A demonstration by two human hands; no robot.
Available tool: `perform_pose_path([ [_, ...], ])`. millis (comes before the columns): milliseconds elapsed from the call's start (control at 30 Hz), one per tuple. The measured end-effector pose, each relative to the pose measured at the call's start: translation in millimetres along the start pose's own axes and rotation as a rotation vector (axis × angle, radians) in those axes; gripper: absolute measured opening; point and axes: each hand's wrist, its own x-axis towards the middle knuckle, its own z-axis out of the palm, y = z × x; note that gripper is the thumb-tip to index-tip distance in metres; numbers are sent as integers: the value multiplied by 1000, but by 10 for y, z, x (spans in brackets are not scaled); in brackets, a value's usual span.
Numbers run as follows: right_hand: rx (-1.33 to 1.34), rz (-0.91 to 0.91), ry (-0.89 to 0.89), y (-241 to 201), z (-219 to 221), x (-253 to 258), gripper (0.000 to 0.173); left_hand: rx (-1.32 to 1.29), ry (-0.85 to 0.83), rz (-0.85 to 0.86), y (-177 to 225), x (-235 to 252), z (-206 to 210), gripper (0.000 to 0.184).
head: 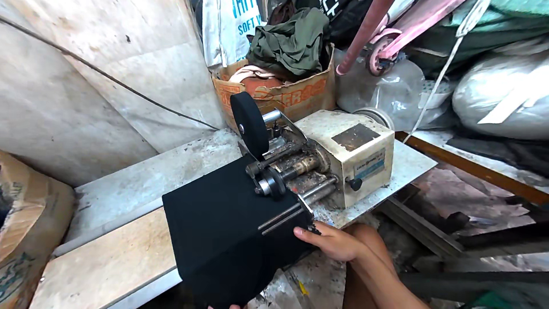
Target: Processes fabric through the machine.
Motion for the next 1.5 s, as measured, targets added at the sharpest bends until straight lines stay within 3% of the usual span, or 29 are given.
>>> perform_pose_path([
  [1133,-15,-15,7,10,14,17,41,17,-51,-40,-18,-37,-62,34],
  [1233,-25,-9,91,-29,56,-32,37,114,1,-76,-18,-75,-29,46],
  [1367,-35,-43,248,15,175,-83,35,70,41,-45,-28,-87,2,46],
  [1500,12,55,268,-59,224,-82,29,87,25,-67,45,-65,-10,57],
])
